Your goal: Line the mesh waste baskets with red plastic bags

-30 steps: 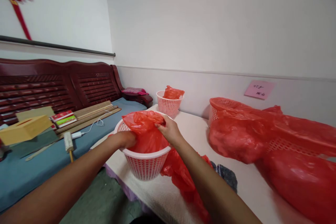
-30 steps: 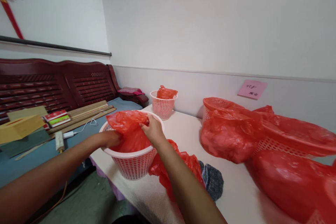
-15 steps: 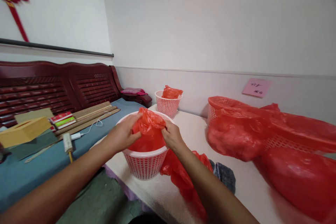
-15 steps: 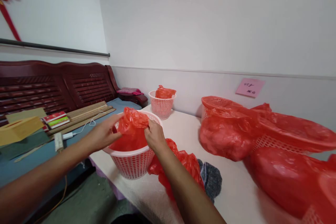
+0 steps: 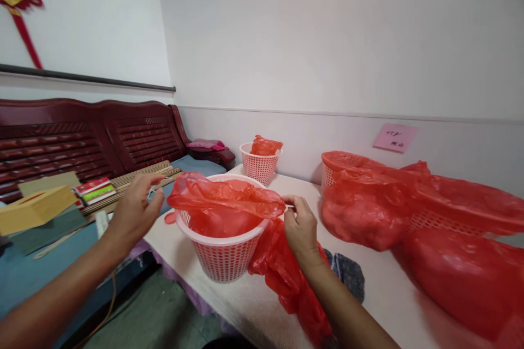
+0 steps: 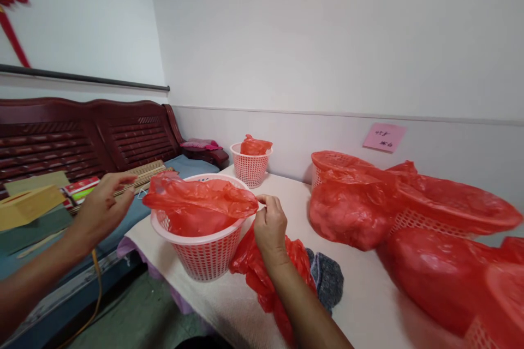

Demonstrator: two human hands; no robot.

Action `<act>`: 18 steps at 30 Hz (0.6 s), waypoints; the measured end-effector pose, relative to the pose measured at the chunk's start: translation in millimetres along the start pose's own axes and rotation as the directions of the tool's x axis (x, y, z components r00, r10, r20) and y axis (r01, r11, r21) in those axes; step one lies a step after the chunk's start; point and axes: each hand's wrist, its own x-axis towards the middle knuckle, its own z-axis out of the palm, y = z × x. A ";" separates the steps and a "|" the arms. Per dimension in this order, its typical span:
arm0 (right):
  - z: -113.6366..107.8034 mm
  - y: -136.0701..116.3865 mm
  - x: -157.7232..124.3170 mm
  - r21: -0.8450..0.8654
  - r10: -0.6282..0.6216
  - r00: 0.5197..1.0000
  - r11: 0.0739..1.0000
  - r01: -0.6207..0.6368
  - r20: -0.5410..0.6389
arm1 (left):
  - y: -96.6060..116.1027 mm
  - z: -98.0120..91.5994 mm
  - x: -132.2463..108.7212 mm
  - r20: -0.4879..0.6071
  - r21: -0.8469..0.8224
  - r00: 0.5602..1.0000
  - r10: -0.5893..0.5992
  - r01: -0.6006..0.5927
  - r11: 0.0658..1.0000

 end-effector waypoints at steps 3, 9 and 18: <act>0.3 -25.0 -2.9 -0.037 -0.295 0.955 0.955 0.294 -0.012 | 51.6 7.6 -5.6 0.021 -0.050 0.930 0.367 -0.365 0.930; -0.6 -39.6 -21.4 -0.218 -0.383 0.817 0.834 0.506 0.430 | 82.5 33.6 -31.8 0.443 -0.034 0.720 0.535 -0.583 0.812; -8.4 -26.9 -59.9 -0.252 -0.189 0.830 0.897 0.363 0.525 | 74.2 17.4 -22.2 0.371 -0.191 0.852 0.370 -0.319 0.928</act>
